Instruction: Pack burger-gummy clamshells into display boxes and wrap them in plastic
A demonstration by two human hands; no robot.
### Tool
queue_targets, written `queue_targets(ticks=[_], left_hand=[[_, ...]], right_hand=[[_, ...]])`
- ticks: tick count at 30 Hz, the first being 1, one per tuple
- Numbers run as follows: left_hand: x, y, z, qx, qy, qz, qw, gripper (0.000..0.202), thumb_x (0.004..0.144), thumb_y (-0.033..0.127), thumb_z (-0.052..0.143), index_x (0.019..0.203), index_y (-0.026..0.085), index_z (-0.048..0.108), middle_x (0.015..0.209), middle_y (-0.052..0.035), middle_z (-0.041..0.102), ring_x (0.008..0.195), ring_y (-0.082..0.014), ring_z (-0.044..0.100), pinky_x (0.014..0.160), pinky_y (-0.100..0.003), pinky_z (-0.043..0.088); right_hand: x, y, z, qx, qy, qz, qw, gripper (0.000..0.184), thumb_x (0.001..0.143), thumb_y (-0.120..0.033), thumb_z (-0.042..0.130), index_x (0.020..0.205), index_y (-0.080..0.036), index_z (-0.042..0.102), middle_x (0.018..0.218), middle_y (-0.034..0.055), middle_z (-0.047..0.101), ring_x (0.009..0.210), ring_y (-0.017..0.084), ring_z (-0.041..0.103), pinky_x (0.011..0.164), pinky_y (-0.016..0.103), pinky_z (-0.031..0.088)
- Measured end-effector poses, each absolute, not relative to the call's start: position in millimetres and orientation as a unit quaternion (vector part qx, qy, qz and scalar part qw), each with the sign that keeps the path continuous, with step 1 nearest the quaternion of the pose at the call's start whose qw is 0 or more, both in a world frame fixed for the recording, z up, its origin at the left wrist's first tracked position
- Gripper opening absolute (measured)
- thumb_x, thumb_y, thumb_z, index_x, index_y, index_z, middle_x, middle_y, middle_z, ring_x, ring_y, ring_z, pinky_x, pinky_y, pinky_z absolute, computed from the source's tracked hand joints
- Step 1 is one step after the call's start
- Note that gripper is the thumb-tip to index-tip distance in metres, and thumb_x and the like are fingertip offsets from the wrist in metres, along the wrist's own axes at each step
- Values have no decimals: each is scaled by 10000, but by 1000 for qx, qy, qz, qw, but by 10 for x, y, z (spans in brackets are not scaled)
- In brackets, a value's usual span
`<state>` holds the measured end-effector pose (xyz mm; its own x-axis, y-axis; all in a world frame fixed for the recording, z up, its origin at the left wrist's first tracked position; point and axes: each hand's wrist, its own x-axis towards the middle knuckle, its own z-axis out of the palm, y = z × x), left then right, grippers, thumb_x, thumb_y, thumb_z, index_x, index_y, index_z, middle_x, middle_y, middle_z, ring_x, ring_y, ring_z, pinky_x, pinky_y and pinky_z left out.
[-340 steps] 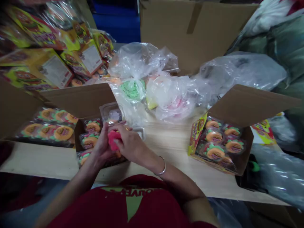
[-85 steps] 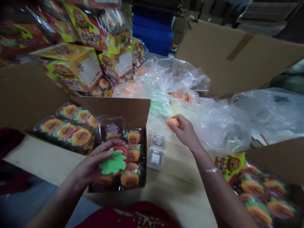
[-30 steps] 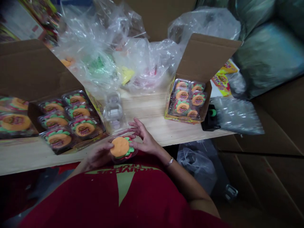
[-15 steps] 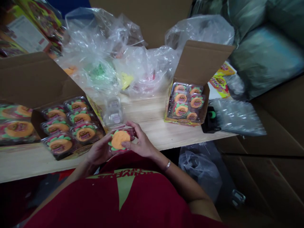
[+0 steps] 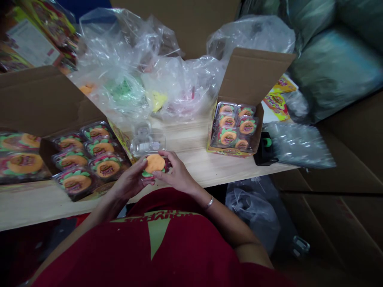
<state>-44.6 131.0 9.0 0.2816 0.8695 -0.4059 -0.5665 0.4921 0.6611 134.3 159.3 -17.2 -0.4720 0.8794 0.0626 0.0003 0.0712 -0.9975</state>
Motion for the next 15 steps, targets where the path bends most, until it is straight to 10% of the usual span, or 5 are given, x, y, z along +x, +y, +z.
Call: queue_targets(ticks=[15], left_hand=[[-496,1362,127,199,367,474,775,353,850,407,676,1098,163,623,935,-71,712,699,-188,691,545,-272,608]], right_hand=[[1402,1661,-118,-293,-686,531,402,534,889,-406,632,1373,-291,437,1352,93,443,1175,206,537,970,383,507]])
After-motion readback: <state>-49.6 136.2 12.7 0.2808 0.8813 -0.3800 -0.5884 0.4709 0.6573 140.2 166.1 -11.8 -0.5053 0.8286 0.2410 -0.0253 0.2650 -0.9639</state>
